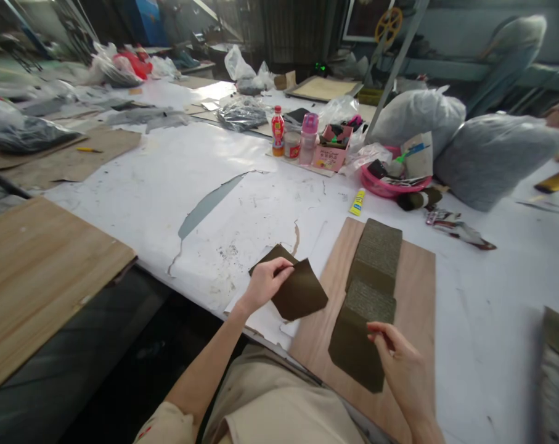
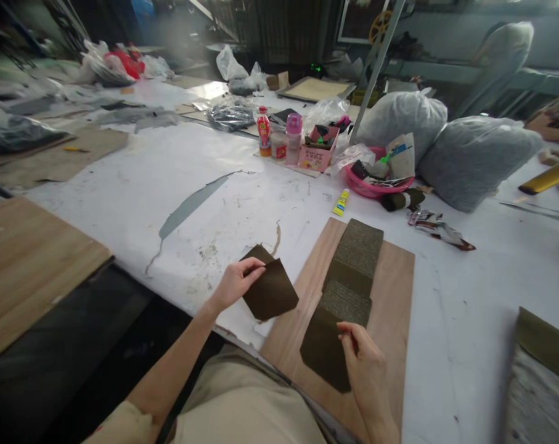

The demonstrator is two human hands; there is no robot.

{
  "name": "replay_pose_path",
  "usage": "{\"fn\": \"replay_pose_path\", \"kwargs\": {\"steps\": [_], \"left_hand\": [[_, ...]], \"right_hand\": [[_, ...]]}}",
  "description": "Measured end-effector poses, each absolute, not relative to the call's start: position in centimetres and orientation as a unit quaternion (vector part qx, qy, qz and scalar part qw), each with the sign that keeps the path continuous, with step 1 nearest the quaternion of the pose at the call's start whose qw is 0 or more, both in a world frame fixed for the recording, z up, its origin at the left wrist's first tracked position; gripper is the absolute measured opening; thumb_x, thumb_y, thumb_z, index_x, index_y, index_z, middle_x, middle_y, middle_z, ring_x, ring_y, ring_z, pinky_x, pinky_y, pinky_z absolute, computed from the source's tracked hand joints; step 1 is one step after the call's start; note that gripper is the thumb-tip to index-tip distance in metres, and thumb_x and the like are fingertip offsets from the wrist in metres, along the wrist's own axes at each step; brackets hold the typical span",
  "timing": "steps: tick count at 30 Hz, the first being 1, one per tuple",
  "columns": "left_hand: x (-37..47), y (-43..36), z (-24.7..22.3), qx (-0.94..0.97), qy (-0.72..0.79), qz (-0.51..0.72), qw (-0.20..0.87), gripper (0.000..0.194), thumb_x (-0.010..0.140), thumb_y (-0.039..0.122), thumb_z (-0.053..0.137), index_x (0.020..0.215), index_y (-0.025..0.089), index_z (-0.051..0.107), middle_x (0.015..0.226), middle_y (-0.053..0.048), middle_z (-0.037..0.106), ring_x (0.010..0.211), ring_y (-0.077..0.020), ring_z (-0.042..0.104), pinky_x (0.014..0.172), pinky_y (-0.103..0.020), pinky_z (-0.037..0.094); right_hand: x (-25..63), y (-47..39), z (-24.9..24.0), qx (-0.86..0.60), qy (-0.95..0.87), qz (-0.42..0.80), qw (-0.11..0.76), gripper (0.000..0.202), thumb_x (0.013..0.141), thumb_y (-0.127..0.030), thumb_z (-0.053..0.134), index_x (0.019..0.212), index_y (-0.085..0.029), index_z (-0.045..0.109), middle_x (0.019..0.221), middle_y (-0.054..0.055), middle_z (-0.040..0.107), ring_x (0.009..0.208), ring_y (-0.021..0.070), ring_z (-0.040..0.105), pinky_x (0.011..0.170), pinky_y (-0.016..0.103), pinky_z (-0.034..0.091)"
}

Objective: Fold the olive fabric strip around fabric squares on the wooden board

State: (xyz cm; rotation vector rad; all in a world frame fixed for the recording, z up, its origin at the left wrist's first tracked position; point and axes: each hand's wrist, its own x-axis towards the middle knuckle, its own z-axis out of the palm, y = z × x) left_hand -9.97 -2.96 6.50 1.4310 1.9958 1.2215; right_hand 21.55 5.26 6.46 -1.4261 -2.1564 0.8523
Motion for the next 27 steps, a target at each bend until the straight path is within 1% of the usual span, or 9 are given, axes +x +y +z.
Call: {"fn": "replay_pose_path", "kwargs": {"steps": [3,5,7,10,14,18,20,23,27], "left_hand": [[-12.7,-2.5,4.4,0.502,0.797,0.330,0.062,0.016,0.095,0.028,0.052,0.094,0.021,0.067,0.089,-0.002,0.073,0.080,-0.0169,0.066,0.075,-0.028,0.046],[-13.6,-2.2,2.9,0.507,0.811,0.291,0.026,0.011,0.091,0.021,0.057,0.094,0.020,0.067,0.092,-0.004,0.073,0.086,-0.0203,0.066,0.082,-0.033,0.044],[-14.0,-2.0,1.8,0.507,0.815,0.282,0.012,0.013,0.090,0.019,0.058,0.098,0.019,0.067,0.096,-0.006,0.073,0.092,-0.0223,0.066,0.087,-0.037,0.042],[-14.1,-1.9,1.1,0.498,0.823,0.273,-0.011,0.017,0.093,0.020,0.055,0.106,0.019,0.065,0.100,-0.006,0.073,0.093,-0.0222,0.065,0.087,-0.038,0.041],[-14.1,-1.8,1.4,0.494,0.832,0.251,-0.030,0.019,0.096,0.022,0.050,0.108,0.018,0.065,0.100,-0.006,0.072,0.093,-0.0211,0.064,0.087,-0.036,0.041],[-13.7,-2.2,1.9,0.507,0.835,0.212,-0.027,0.025,0.098,0.024,0.043,0.108,0.017,0.065,0.099,-0.008,0.068,0.096,-0.0236,0.060,0.087,-0.038,0.038],[-13.4,-2.4,2.0,0.512,0.836,0.198,-0.023,0.028,0.098,0.025,0.042,0.110,0.015,0.064,0.100,-0.011,0.064,0.098,-0.0270,0.057,0.087,-0.042,0.037],[-13.0,-2.6,2.3,0.501,0.847,0.169,-0.043,0.026,0.095,0.027,0.046,0.108,0.016,0.065,0.101,-0.012,0.060,0.102,-0.0306,0.052,0.086,-0.044,0.036],[-12.7,-2.7,3.3,0.492,0.854,0.140,-0.091,0.028,0.092,0.030,0.050,0.113,0.018,0.064,0.115,-0.015,0.057,0.113,-0.0343,0.047,0.090,-0.047,0.034]], "right_hand": [[22.0,4.9,5.2,-0.504,-0.786,0.288,0.213,0.029,0.088,-0.044,0.048,0.091,-0.023,0.068,0.089,0.005,0.073,0.079,0.0220,0.070,0.068,0.033,0.053],[22.4,4.7,4.4,-0.497,-0.799,0.259,0.217,0.030,0.090,-0.042,0.045,0.092,-0.022,0.067,0.094,0.006,0.073,0.081,0.0216,0.069,0.071,0.033,0.053],[22.9,4.5,3.7,-0.492,-0.812,0.224,0.220,0.031,0.093,-0.041,0.042,0.094,-0.022,0.067,0.098,0.006,0.072,0.081,0.0206,0.068,0.072,0.033,0.053],[23.5,4.1,2.8,-0.488,-0.825,0.162,0.235,0.033,0.096,-0.042,0.039,0.097,-0.022,0.066,0.100,0.006,0.070,0.086,0.0213,0.067,0.077,0.035,0.053],[23.6,3.0,1.5,-0.477,-0.834,0.102,0.259,0.037,0.098,-0.046,0.040,0.108,-0.020,0.064,0.115,0.010,0.065,0.108,0.0257,0.060,0.094,0.043,0.049],[23.4,1.4,0.5,-0.472,-0.847,0.092,0.225,0.043,0.098,-0.045,0.042,0.130,-0.019,0.054,0.136,0.012,0.055,0.128,0.0289,0.049,0.104,0.049,0.044],[23.3,0.6,0.3,-0.478,-0.851,0.076,0.205,0.042,0.099,-0.040,0.042,0.134,-0.019,0.051,0.141,0.013,0.051,0.132,0.0291,0.046,0.105,0.051,0.043],[23.1,0.1,0.5,-0.491,-0.848,0.078,0.185,0.038,0.098,-0.032,0.046,0.134,-0.018,0.051,0.137,0.012,0.054,0.130,0.0271,0.047,0.103,0.047,0.045],[22.7,0.0,1.2,-0.513,-0.835,0.073,0.183,0.028,0.094,-0.029,0.055,0.121,-0.020,0.060,0.122,0.010,0.062,0.116,0.0260,0.054,0.098,0.044,0.046]]}}
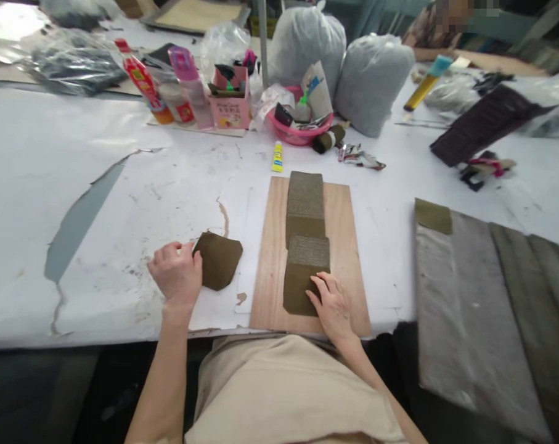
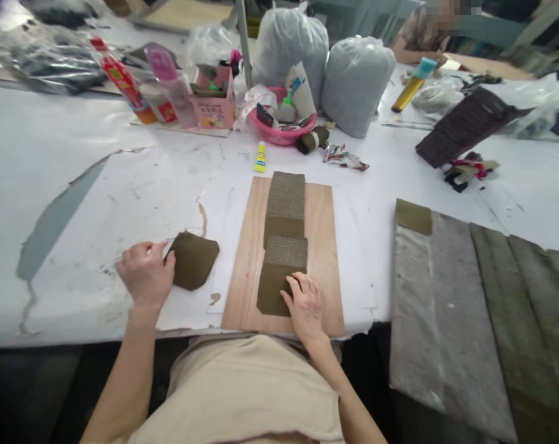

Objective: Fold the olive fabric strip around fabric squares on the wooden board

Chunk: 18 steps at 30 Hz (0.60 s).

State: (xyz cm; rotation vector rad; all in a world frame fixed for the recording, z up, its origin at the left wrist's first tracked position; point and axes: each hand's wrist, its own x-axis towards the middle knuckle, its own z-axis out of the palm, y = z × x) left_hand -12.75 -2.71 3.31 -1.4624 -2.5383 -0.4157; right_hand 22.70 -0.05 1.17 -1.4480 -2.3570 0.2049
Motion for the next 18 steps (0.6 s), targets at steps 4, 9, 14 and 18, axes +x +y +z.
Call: {"fn": "replay_pose_path", "kwargs": {"steps": [4,9,14,18], "left_hand": [[-12.7,-3.1,4.5,-0.514,-0.844,-0.110,0.109,0.024,0.090,0.028,0.052,0.107,0.017,0.066,0.108,-0.014,0.060,0.108,-0.0335,0.049,0.087,-0.047,0.037],[-11.1,-3.3,5.2,-0.542,-0.822,-0.118,0.127,0.017,0.091,0.027,0.053,0.099,0.020,0.066,0.101,-0.011,0.061,0.102,-0.0315,0.051,0.082,-0.046,0.042],[-3.9,-3.4,4.6,-0.734,-0.638,-0.233,-0.012,0.012,0.095,0.023,0.052,0.096,0.020,0.064,0.095,-0.006,0.062,0.094,-0.0221,0.056,0.082,-0.038,0.047],[1.8,-4.2,2.9,-0.815,-0.527,-0.227,-0.083,0.015,0.094,0.025,0.055,0.106,0.020,0.063,0.101,-0.004,0.065,0.096,-0.0194,0.058,0.084,-0.034,0.049]], "right_hand": [[22.4,-0.6,1.4,-0.519,-0.830,0.069,0.191,0.023,0.092,-0.026,0.058,0.115,-0.021,0.062,0.116,0.009,0.063,0.112,0.0255,0.055,0.096,0.043,0.045],[22.7,-2.0,1.5,-0.517,-0.827,0.090,0.202,0.020,0.091,-0.023,0.059,0.111,-0.022,0.063,0.114,0.007,0.063,0.111,0.0241,0.054,0.096,0.041,0.044],[23.2,-3.3,1.9,-0.518,-0.822,0.118,0.204,0.018,0.091,-0.022,0.060,0.109,-0.022,0.064,0.114,0.007,0.063,0.111,0.0229,0.054,0.098,0.040,0.043],[23.5,-4.2,2.2,-0.519,-0.822,0.122,0.201,0.019,0.092,-0.021,0.059,0.110,-0.022,0.064,0.114,0.006,0.064,0.110,0.0228,0.054,0.097,0.039,0.042]]}}
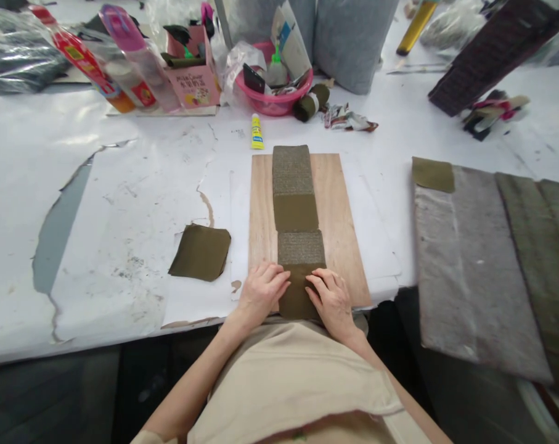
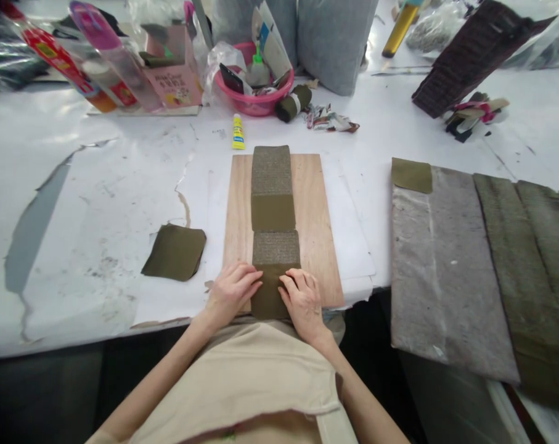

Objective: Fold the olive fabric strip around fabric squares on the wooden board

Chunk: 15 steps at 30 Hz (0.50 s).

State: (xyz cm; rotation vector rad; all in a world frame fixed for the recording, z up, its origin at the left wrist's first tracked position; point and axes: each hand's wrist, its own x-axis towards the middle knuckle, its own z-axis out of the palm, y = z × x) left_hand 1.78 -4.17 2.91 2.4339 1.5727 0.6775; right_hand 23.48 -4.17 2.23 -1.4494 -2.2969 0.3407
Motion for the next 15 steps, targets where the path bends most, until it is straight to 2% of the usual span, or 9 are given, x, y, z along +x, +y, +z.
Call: {"fn": "replay_pose_path", "kwargs": {"steps": [5,11,15], "left_hand": [[3.2,-5.0,1.5,0.818,0.527,0.211,0.095,0.021,0.094,0.026,0.055,0.112,0.018,0.062,0.105,-0.009,0.065,0.099,-0.0231,0.057,0.083,-0.039,0.050],[2.9,-5.4,1.3,0.812,0.534,0.210,0.105,0.022,0.095,0.026,0.054,0.114,0.019,0.062,0.107,-0.009,0.065,0.100,-0.0234,0.057,0.084,-0.040,0.049],[2.9,-5.1,1.5,0.810,0.531,0.219,0.116,0.019,0.095,0.024,0.053,0.111,0.021,0.062,0.104,-0.007,0.065,0.096,-0.0216,0.058,0.083,-0.038,0.049]], "right_hand": [[23.5,-3.7,3.4,-0.520,-0.818,0.136,0.206,0.011,0.093,-0.023,0.058,0.101,-0.022,0.066,0.105,0.005,0.066,0.099,0.0206,0.057,0.090,0.037,0.042],[22.3,-0.6,3.4,-0.505,-0.829,0.140,0.195,0.013,0.093,-0.022,0.058,0.103,-0.020,0.067,0.103,0.006,0.065,0.098,0.0228,0.055,0.087,0.037,0.044],[22.0,0.2,2.8,-0.502,-0.833,0.147,0.183,0.010,0.091,-0.023,0.060,0.097,-0.021,0.067,0.099,0.006,0.064,0.095,0.0230,0.053,0.084,0.037,0.044]]}}
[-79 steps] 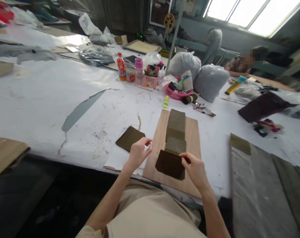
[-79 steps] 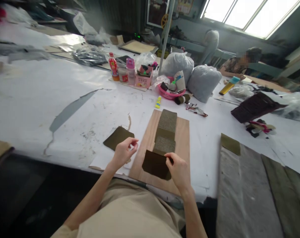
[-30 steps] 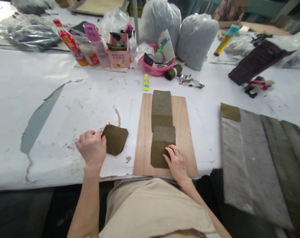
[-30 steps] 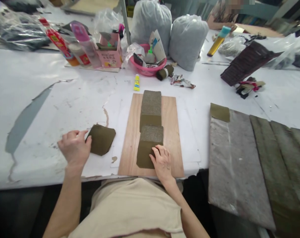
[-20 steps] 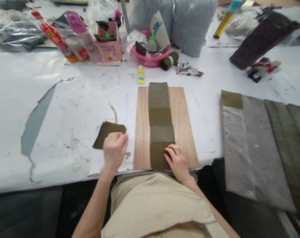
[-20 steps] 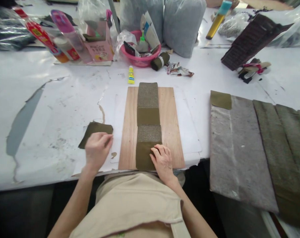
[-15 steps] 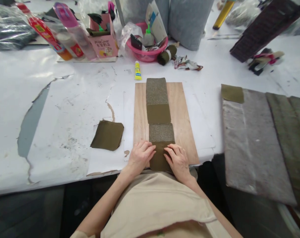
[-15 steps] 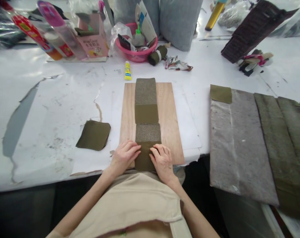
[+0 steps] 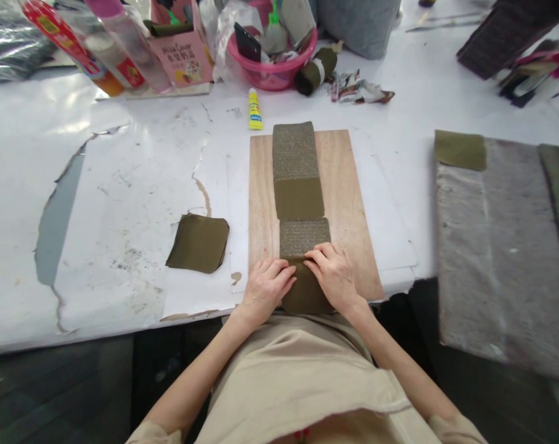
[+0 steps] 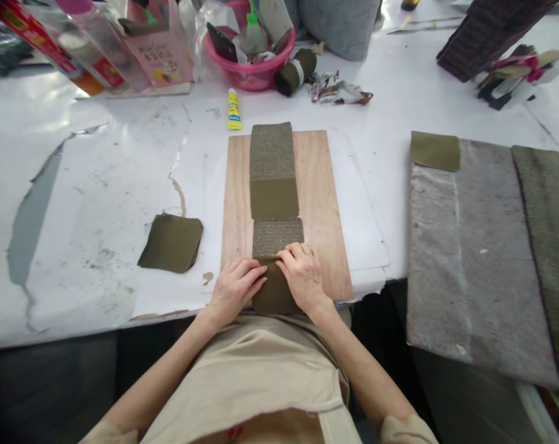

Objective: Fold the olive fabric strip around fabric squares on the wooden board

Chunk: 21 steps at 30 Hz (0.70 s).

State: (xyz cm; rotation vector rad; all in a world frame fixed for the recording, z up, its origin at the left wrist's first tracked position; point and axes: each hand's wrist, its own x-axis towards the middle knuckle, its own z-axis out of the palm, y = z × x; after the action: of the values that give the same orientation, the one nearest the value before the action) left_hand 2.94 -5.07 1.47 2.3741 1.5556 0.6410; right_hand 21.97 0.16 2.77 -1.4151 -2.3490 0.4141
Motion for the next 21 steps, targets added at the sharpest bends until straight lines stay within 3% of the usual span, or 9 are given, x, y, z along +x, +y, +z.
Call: {"fn": "replay_pose_path", "kwargs": {"steps": [6,10,13,21], "left_hand": [[3.1,-3.4,1.4,0.810,0.537,0.216,0.101,0.020,0.098,0.023,0.047,0.111,0.017,0.060,0.089,-0.005,0.064,0.083,-0.0187,0.057,0.073,-0.031,0.048],[3.0,-2.3,1.7,0.814,0.546,0.167,0.100,0.020,0.098,0.027,0.047,0.111,0.019,0.062,0.086,-0.004,0.059,0.081,-0.0185,0.055,0.069,-0.029,0.045],[2.7,-1.6,2.2,0.809,0.553,0.155,0.124,0.018,0.096,0.028,0.052,0.108,0.021,0.063,0.091,-0.004,0.055,0.088,-0.0195,0.053,0.073,-0.030,0.046],[2.8,-1.1,2.5,0.805,0.538,0.190,0.162,0.006,0.093,0.024,0.057,0.092,0.020,0.061,0.099,-0.006,0.053,0.096,-0.0209,0.051,0.079,-0.033,0.047]], "right_hand": [[22.3,0.3,2.7,-0.486,-0.842,0.140,0.189,0.010,0.093,-0.024,0.058,0.087,-0.021,0.066,0.094,0.006,0.062,0.093,0.0216,0.051,0.084,0.037,0.041],[22.7,0.6,2.2,-0.436,-0.857,0.151,0.230,0.014,0.095,-0.021,0.052,0.088,-0.021,0.064,0.107,0.005,0.065,0.109,0.0206,0.051,0.095,0.037,0.039],[23.1,0.9,1.8,-0.396,-0.871,0.173,0.235,0.015,0.097,-0.020,0.049,0.091,-0.022,0.062,0.107,0.003,0.067,0.111,0.0189,0.052,0.098,0.036,0.037],[23.0,1.5,2.3,-0.416,-0.881,0.149,0.170,0.013,0.091,-0.019,0.057,0.103,-0.019,0.062,0.099,0.006,0.064,0.100,0.0230,0.052,0.089,0.037,0.039]]}}
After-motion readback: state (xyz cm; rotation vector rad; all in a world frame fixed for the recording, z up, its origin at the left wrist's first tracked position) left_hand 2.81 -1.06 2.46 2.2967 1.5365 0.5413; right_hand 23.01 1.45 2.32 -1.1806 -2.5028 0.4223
